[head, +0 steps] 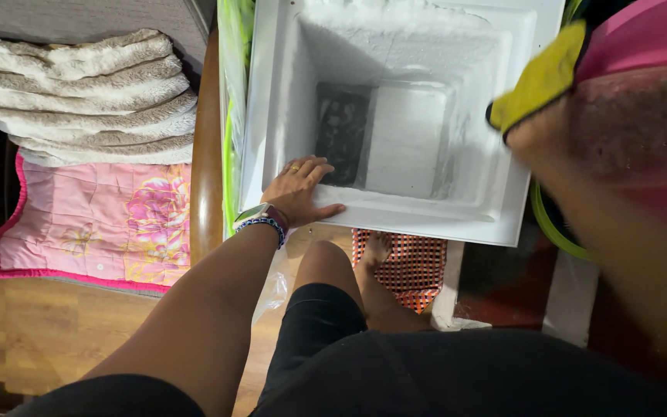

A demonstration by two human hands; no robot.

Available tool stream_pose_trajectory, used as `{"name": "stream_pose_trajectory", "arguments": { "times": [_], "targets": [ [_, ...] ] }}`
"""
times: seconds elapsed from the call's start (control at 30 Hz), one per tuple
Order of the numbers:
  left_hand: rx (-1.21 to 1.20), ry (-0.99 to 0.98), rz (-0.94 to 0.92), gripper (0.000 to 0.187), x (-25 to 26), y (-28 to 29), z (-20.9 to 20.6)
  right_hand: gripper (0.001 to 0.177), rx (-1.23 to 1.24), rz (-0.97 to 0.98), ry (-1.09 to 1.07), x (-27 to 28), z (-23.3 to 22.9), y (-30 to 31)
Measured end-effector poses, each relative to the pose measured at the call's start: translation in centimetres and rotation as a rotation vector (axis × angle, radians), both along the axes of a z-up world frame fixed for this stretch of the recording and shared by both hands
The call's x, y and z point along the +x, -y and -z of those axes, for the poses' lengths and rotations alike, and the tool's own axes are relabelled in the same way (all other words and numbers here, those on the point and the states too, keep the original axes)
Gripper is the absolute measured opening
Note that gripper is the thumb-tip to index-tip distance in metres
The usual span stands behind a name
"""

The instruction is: The person wipes the inside of a chest freezer with a cloth, repeatedly dipping the cloth into a pink basin of water. They clean the lid, sides, and bottom of the freezer interior.

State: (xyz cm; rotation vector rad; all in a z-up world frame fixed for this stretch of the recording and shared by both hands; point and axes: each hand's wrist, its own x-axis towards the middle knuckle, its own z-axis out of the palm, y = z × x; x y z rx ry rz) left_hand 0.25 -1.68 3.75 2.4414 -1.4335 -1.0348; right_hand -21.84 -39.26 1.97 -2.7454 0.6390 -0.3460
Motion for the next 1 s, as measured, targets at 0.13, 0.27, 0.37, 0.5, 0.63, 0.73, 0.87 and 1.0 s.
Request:
{"name": "stream_pose_trajectory", "arguments": {
  "times": [0.13,0.27,0.37,0.5,0.63,0.73,0.87,1.0],
  "targets": [
    [-0.086,0.010,-0.005,0.068,0.1,-0.6,0.5,0.039,0.074,-0.072,0.003,-5.2,-2.8,-5.0],
    [-0.188,0.041,-0.025,0.054,-0.1,-0.9,1.1,0.038,-0.120,-0.271,-0.212,-9.1,-5.5,-8.9],
    [-0.233,0.042,-0.034,0.050,-0.2,-1.1,1.3,0.042,-0.161,-0.321,-0.222,-10.2,-5.2,-11.2],
    [-0.207,0.035,-0.049,0.048,-0.3,-1.1,1.3,0.041,0.007,-0.454,-0.170,-8.2,-3.5,-12.5],
    [-0.215,0.023,-0.069,0.048,-0.2,-1.3,1.4,0.038,0.020,-0.431,-0.141,-5.2,-3.3,-15.2],
    [-0.239,0.029,-0.069,0.047,-0.3,-1.2,1.7,0.031,0.034,-0.428,-0.096,-4.1,-2.5,-15.6],
    [-0.233,0.034,-0.077,0.045,-0.3,-1.3,2.3,0.022,0.300,-0.242,-0.114,-3.9,1.7,-13.9],
    [-0.331,0.090,-0.101,0.043,-0.3,-1.6,2.6,0.018,0.518,0.185,-0.304,-4.1,5.0,-8.3]
  ]
}}
